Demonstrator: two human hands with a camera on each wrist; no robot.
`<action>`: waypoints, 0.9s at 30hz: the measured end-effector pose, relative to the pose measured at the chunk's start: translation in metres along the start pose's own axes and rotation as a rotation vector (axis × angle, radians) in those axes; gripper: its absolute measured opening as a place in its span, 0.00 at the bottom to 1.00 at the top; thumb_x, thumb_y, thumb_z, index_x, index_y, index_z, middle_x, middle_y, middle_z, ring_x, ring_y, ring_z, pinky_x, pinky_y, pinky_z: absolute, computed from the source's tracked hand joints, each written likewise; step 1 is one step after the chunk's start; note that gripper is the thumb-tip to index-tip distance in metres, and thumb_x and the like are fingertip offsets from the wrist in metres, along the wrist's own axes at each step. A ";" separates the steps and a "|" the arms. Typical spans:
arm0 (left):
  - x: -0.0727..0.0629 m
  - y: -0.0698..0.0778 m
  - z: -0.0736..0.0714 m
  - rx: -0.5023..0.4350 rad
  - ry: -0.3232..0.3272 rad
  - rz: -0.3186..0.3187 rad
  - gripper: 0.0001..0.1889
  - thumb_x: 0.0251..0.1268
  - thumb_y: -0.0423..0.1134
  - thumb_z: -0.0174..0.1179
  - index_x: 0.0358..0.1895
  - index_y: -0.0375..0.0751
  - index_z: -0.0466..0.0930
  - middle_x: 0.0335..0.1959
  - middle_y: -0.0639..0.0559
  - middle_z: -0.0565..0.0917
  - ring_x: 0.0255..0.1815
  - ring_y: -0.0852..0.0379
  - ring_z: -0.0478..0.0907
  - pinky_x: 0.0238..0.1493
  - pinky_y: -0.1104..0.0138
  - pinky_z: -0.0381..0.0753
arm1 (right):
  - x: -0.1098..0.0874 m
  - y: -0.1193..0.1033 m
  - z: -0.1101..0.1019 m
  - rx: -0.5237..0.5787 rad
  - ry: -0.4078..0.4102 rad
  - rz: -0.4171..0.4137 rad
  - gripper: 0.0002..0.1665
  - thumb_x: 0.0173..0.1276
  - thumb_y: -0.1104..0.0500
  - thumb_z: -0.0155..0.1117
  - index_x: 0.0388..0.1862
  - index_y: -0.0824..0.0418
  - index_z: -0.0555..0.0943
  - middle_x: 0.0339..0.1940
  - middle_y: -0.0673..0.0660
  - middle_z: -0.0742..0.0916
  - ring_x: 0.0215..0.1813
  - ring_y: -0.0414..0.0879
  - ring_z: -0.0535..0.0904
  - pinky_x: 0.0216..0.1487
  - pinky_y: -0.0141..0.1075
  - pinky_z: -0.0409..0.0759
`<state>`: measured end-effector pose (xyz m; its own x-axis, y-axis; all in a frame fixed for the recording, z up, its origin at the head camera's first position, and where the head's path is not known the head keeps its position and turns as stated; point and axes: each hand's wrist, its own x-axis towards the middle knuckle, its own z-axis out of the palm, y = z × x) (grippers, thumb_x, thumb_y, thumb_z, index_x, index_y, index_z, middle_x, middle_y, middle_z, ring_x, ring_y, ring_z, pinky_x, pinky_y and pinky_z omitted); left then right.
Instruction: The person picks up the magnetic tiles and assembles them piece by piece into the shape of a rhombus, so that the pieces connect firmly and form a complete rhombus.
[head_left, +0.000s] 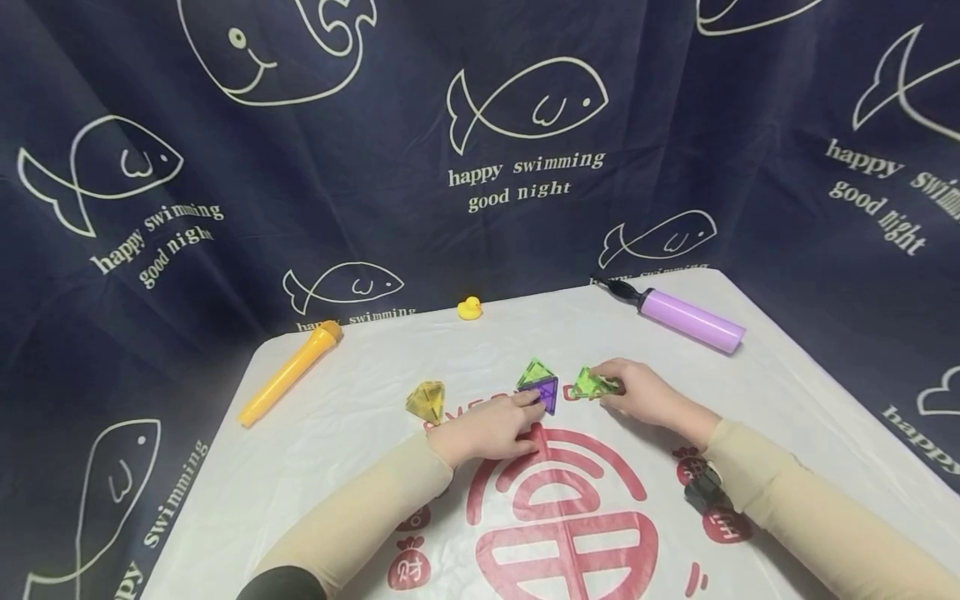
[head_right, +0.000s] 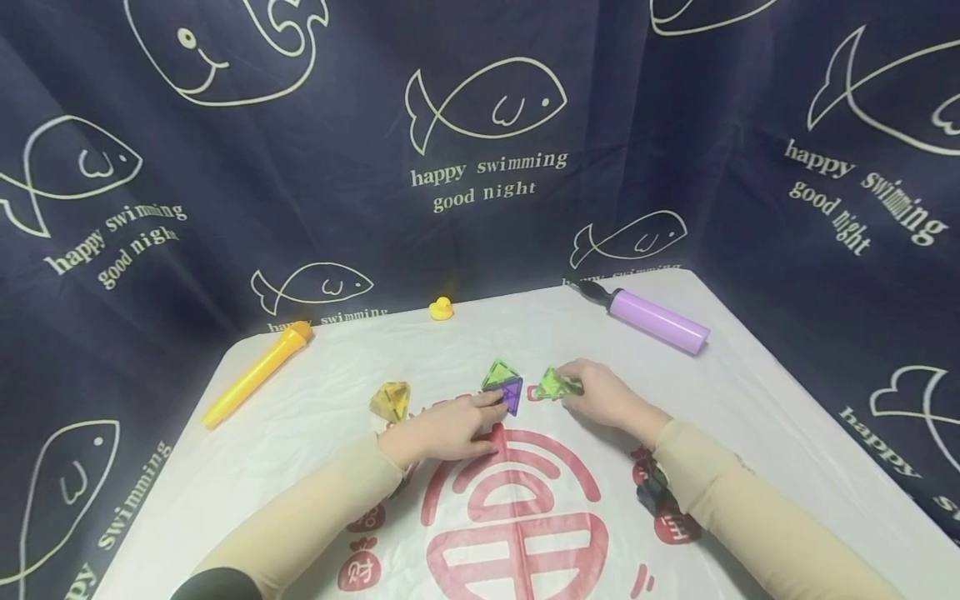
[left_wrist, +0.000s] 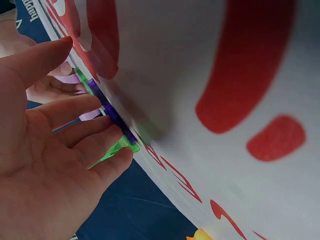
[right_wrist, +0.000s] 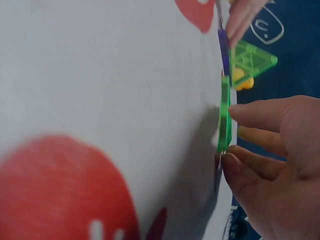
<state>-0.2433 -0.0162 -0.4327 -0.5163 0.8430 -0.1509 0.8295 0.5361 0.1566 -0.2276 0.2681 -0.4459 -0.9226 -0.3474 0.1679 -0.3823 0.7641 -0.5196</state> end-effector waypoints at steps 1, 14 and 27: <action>0.000 0.000 0.000 -0.002 -0.001 -0.001 0.33 0.73 0.53 0.61 0.75 0.40 0.69 0.77 0.41 0.64 0.76 0.50 0.63 0.74 0.64 0.63 | 0.002 0.003 -0.001 0.013 0.008 0.011 0.30 0.59 0.65 0.75 0.60 0.75 0.80 0.51 0.69 0.84 0.52 0.64 0.81 0.58 0.58 0.78; -0.001 0.001 0.001 -0.019 -0.006 -0.010 0.33 0.74 0.53 0.60 0.75 0.41 0.69 0.78 0.43 0.64 0.77 0.51 0.63 0.73 0.64 0.64 | 0.022 0.021 0.001 0.064 -0.098 0.102 0.39 0.59 0.56 0.80 0.65 0.72 0.77 0.39 0.59 0.78 0.39 0.49 0.69 0.40 0.41 0.72; -0.002 0.002 -0.001 -0.015 -0.004 -0.013 0.33 0.73 0.53 0.61 0.75 0.40 0.69 0.78 0.41 0.64 0.77 0.51 0.62 0.73 0.65 0.64 | 0.026 0.020 0.004 0.115 -0.048 0.105 0.37 0.52 0.62 0.82 0.60 0.68 0.77 0.38 0.58 0.81 0.39 0.50 0.74 0.43 0.45 0.75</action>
<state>-0.2407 -0.0162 -0.4311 -0.5263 0.8357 -0.1572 0.8193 0.5478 0.1691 -0.2586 0.2719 -0.4555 -0.9524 -0.2970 0.0688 -0.2733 0.7315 -0.6247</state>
